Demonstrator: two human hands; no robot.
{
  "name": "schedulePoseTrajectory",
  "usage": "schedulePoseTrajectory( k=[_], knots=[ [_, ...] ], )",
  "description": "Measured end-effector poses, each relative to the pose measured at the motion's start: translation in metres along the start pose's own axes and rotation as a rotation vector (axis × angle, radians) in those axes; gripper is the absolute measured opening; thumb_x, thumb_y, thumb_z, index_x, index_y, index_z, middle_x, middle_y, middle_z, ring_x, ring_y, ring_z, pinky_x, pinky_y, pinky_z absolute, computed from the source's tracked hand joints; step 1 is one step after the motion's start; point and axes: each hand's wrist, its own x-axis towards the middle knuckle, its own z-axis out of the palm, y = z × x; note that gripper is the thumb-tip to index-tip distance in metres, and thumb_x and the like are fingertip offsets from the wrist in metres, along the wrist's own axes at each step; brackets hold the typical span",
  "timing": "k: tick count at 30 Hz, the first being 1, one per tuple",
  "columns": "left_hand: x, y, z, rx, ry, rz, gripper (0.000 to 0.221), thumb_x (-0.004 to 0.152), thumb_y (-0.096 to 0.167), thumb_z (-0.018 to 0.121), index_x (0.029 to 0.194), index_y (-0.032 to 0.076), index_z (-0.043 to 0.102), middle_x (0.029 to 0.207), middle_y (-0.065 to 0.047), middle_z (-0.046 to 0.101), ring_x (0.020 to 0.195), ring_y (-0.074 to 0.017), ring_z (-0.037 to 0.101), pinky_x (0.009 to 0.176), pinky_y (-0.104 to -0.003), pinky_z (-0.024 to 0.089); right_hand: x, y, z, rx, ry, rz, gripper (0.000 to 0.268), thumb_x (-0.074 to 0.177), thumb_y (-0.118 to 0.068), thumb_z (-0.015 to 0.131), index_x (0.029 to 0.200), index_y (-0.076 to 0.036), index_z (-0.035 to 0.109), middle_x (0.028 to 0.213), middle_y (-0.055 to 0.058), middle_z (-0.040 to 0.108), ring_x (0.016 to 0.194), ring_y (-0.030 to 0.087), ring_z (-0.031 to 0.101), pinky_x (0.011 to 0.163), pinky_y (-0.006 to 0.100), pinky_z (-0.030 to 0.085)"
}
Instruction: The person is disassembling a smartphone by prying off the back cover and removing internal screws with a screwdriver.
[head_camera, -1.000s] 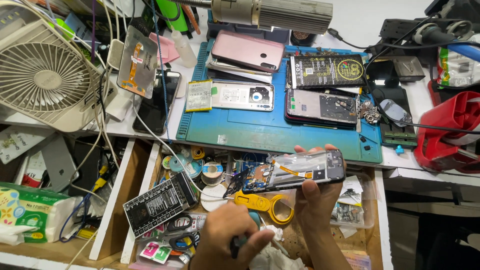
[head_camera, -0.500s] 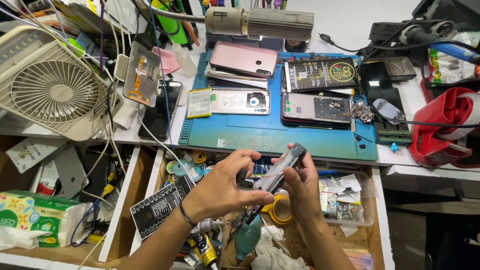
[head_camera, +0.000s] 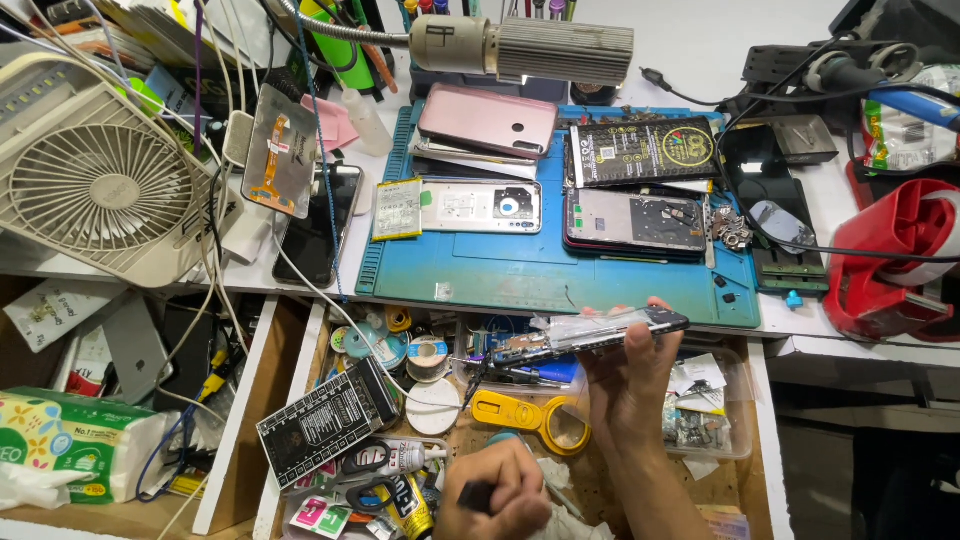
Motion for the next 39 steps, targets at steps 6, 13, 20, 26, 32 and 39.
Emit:
schedulePoseTrajectory(
  k=[6, 13, 20, 26, 32, 39],
  knots=[
    [0.033, -0.073, 0.034, -0.735, 0.546, -0.103, 0.041, 0.076, 0.016, 0.086, 0.072, 0.012, 0.045, 0.119, -0.016, 0.066, 0.109, -0.0362, 0.069, 0.099, -0.053, 0.054, -0.009, 0.009, 0.002, 0.058, -0.012, -0.1, 0.077, 0.078, -0.039, 0.084, 0.136, -0.021, 0.037, 0.114, 0.01, 0.055, 0.117, 0.04, 0.064, 0.096, 0.052, 0.056],
    [0.065, -0.026, 0.054, -0.775, 0.587, -0.165, 0.035, 0.081, 0.011, 0.079, 0.112, 0.01, 0.063, 0.113, -0.011, 0.071, 0.111, -0.0308, 0.068, 0.105, -0.049, 0.053, -0.02, 0.015, 0.005, 0.033, 0.016, -0.151, 0.08, 0.076, -0.04, 0.083, 0.139, -0.025, 0.036, 0.12, 0.008, 0.052, 0.124, 0.042, 0.063, 0.103, 0.054, 0.054],
    [0.07, -0.009, 0.053, -0.749, 0.541, -0.19, 0.066, 0.076, 0.021, 0.075, 0.138, 0.004, 0.059, 0.132, -0.023, 0.07, 0.124, -0.0394, 0.065, 0.108, -0.049, 0.05, -0.023, 0.013, 0.011, 0.022, -0.014, -0.124, 0.083, 0.074, -0.041, 0.084, 0.14, -0.026, 0.036, 0.124, 0.01, 0.047, 0.126, 0.043, 0.061, 0.101, 0.056, 0.054],
    [0.051, -0.044, 0.042, -0.654, 0.468, -0.176, 0.037, 0.085, 0.017, 0.075, 0.111, 0.008, 0.051, 0.11, -0.017, 0.067, 0.106, -0.033, 0.064, 0.095, -0.046, 0.049, -0.021, 0.01, 0.008, 0.039, -0.017, -0.116, 0.083, 0.073, -0.039, 0.086, 0.139, -0.026, 0.037, 0.122, 0.011, 0.05, 0.124, 0.044, 0.062, 0.101, 0.056, 0.055],
    [0.004, 0.01, 0.017, 0.317, 0.107, -0.055, 0.04, 0.081, 0.014, 0.073, 0.059, 0.014, 0.04, 0.085, -0.005, 0.07, 0.064, -0.0123, 0.052, 0.058, -0.026, 0.038, -0.004, -0.004, 0.006, -0.034, 0.014, -0.15, 0.088, 0.075, -0.039, 0.083, 0.146, -0.023, 0.033, 0.12, 0.01, 0.052, 0.12, 0.039, 0.064, 0.097, 0.048, 0.055],
    [0.106, 0.105, -0.016, 1.189, -0.264, 0.313, 0.06, 0.072, 0.053, 0.088, 0.073, 0.013, 0.043, 0.117, -0.003, 0.068, 0.082, -0.0205, 0.067, 0.065, -0.038, 0.053, -0.007, 0.002, 0.008, -0.19, -0.127, -0.074, 0.095, 0.071, -0.038, 0.087, 0.145, -0.015, 0.033, 0.113, 0.01, 0.056, 0.113, 0.036, 0.069, 0.077, 0.04, 0.06]
  ],
)
